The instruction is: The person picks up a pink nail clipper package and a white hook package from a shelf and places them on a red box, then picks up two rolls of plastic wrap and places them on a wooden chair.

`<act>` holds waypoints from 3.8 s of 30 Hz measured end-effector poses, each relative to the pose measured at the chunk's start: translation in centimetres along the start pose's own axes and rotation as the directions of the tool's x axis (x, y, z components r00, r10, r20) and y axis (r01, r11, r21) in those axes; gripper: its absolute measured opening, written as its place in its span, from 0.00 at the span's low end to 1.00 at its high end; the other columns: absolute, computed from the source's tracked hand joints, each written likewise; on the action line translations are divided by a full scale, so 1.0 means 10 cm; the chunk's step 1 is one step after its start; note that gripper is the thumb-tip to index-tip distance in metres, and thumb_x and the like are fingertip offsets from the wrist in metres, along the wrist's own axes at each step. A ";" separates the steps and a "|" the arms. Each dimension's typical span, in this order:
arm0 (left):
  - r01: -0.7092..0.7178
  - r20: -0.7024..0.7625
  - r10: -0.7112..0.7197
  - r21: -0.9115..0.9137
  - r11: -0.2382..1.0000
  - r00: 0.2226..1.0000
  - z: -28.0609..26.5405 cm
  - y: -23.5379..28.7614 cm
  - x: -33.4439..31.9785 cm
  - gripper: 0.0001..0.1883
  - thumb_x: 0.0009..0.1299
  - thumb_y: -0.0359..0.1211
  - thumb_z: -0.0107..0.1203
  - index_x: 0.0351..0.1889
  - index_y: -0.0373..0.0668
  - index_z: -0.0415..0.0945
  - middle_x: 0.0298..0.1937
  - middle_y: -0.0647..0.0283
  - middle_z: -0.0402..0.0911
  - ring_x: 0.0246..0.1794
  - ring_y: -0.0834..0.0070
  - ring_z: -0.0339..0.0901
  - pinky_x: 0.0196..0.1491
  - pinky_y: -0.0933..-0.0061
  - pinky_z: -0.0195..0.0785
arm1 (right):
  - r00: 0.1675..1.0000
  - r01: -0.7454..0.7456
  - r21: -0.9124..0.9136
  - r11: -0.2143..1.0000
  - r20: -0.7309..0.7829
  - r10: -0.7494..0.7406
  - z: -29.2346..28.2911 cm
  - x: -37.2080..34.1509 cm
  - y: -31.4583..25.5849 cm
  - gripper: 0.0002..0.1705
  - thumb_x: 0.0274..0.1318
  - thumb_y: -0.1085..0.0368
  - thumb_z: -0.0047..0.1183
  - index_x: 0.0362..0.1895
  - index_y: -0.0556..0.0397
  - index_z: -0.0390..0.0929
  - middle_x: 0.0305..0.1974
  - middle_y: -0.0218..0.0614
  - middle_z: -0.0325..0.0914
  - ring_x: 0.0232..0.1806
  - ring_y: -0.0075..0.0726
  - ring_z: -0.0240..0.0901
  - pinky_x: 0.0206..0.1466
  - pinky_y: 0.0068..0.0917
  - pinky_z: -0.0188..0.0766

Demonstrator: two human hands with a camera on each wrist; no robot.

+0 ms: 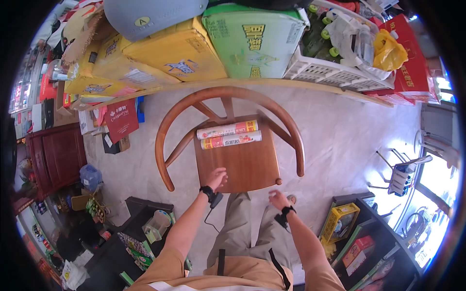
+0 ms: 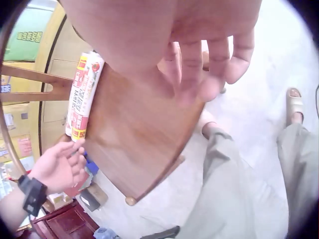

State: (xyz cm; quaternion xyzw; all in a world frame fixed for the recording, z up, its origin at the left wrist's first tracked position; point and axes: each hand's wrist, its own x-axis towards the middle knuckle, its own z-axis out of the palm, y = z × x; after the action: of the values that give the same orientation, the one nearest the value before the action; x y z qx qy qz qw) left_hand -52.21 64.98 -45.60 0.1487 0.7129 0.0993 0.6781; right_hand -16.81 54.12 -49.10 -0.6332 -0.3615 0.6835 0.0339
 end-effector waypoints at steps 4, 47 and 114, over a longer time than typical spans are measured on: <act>-0.048 0.085 0.043 0.058 0.997 0.995 0.16 -0.11 -0.24 0.13 0.75 0.40 0.52 0.55 0.52 0.76 0.37 0.71 0.83 0.31 0.84 0.79 0.29 0.81 0.71 | 0.997 -0.082 -0.070 0.994 -0.005 0.082 0.08 -0.67 0.18 0.15 0.58 0.61 0.52 0.46 0.53 0.82 0.29 0.36 0.84 0.32 0.31 0.82 0.38 0.29 0.77; -0.724 0.735 -0.040 0.674 0.148 0.676 3.53 -0.47 -2.28 0.09 0.72 0.33 0.54 0.46 0.41 0.78 0.26 0.68 0.76 0.22 0.79 0.72 0.25 0.75 0.67 | 0.502 0.657 0.694 0.294 -0.694 0.517 0.14 -4.30 3.37 0.16 0.58 0.61 0.54 0.50 0.47 0.80 0.27 0.33 0.84 0.24 0.21 0.76 0.25 0.22 0.69; -0.938 0.711 -0.649 0.346 -0.013 0.271 9.36 -2.65 -4.99 0.18 0.72 0.35 0.55 0.59 0.43 0.74 0.44 0.62 0.84 0.44 0.75 0.81 0.46 0.74 0.73 | 0.024 0.905 0.228 0.359 -0.869 0.494 -1.39 -7.20 5.20 0.21 0.66 0.58 0.56 0.60 0.51 0.73 0.48 0.33 0.80 0.48 0.25 0.76 0.53 0.26 0.74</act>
State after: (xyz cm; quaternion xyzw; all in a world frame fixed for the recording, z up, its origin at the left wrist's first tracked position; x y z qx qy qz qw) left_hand 40.76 17.21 -13.59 0.7120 -0.0625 -0.4146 0.5633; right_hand 31.07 -14.17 -15.61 -0.6686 0.0717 0.0931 0.7343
